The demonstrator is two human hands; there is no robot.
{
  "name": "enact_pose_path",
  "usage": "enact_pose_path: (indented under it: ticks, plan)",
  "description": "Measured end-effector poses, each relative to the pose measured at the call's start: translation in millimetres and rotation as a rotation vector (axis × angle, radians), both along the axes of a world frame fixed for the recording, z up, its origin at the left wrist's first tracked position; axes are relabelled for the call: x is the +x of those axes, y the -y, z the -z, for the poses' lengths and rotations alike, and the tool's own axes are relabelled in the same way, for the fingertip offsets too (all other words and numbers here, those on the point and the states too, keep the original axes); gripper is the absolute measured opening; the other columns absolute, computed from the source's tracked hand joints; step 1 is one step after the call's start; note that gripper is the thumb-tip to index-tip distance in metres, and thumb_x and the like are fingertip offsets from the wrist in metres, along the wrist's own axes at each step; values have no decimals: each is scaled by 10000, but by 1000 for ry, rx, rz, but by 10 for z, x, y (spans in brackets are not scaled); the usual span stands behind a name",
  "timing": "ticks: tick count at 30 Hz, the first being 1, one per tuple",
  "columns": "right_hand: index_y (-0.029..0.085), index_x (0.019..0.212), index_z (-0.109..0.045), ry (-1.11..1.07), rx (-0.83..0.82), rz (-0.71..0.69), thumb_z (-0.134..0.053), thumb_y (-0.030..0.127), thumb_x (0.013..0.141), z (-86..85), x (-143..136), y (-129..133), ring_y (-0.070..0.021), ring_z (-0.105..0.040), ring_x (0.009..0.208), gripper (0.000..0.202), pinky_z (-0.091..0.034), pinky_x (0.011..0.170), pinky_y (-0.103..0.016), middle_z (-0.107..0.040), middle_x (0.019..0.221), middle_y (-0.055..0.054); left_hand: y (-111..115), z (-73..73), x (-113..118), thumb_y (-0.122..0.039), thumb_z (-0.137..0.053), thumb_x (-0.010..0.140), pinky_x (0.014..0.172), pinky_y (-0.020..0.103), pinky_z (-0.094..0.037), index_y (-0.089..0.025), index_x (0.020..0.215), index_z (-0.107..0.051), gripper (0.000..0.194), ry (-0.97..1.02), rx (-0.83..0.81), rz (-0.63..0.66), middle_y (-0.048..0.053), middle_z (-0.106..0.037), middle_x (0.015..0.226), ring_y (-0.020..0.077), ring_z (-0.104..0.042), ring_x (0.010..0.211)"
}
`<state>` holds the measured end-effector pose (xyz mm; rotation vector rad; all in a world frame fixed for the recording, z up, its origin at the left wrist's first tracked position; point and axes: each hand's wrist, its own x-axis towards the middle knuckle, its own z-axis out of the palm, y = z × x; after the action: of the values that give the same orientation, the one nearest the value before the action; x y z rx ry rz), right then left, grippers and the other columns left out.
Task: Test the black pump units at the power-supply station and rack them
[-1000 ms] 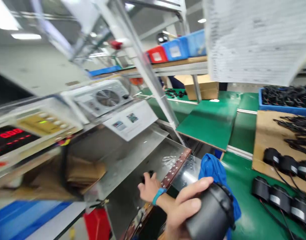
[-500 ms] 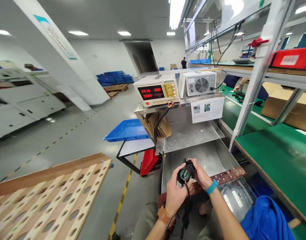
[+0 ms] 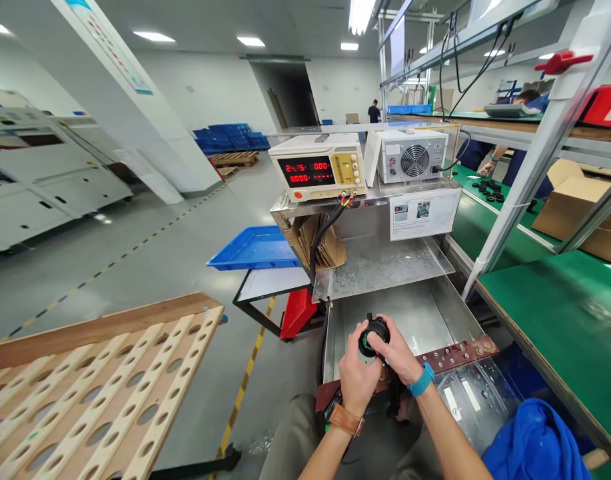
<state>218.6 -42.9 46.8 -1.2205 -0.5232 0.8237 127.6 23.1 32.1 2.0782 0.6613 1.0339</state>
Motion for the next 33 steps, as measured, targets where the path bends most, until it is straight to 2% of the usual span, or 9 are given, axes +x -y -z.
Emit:
enact_pose_path:
  ticks: [9,12,16,18,21,24,27,29,33]
  plan:
    - [183,1263,-487,15,-123,129,-845,420,700,92,13,-112,-257,-580,1058,707,-459,966,-367,-630,1131,-63,51,96,123,-125,-575,810,1139,513,-348,-202,1297,-543,494,10,-3,-133,106,-619,1290,272,-573,1223]
    - [180,1195,-520,-141,-68,134,-880,373,654,44,20,-87,-255,-615,965,678,-514,897,-374,-651,1034,-51,31,122,76,-132,-587,814,1153,478,-338,-220,1348,-498,549,56,-141,10,101,-536,1395,265,-460,1342]
    - [185,1168,-540,-459,81,59,-880,309,689,-73,56,-39,-282,-658,925,600,-574,855,-443,-653,1056,-71,156,233,-79,-293,-581,896,1142,417,-356,-214,1491,-252,685,198,-504,198,136,-304,1552,253,-341,1419]
    - [156,1173,-554,-570,107,11,-856,282,729,-143,99,-31,-299,-667,943,552,-574,884,-469,-661,1049,-98,290,300,-152,-373,-554,919,1114,415,-382,-198,1484,-249,665,214,-672,346,159,-348,1520,262,-393,1382]
    - [89,1206,-551,-699,117,-68,-822,266,769,-232,193,-59,-322,-664,981,543,-541,958,-491,-663,1061,-160,505,403,-228,-441,-652,848,1061,408,-413,-172,1341,-460,593,107,-803,602,148,-536,1345,284,-503,1254]
    - [67,1241,-531,-740,132,-104,-778,229,808,-234,322,-124,-334,-650,1028,525,-518,989,-498,-644,1115,-206,676,553,-310,-506,-730,768,915,373,-477,-148,1084,-565,505,4,-997,708,105,-650,1026,247,-617,1011]
    - [60,1203,-543,-714,77,-127,-738,211,828,-72,487,-211,-336,-650,1024,449,-529,976,-494,-647,1096,-208,768,704,-445,-649,-735,691,639,281,-488,-166,940,-479,601,-74,-1331,803,33,-605,758,174,-634,694]
    - [90,1164,-555,-651,27,-124,-735,196,817,125,607,-281,-320,-668,969,405,-555,934,-492,-660,1054,-174,763,718,-555,-702,-706,684,476,191,-379,-185,960,-444,642,-119,-1468,839,-21,-541,693,85,-521,501]
    - [175,1072,-568,-479,-68,-60,-757,161,780,592,843,-442,-254,-675,833,348,-599,826,-481,-659,966,-82,559,417,-712,-529,-799,699,400,149,-182,-207,1076,-487,586,-43,-1609,841,-56,-463,740,-5,-286,433]
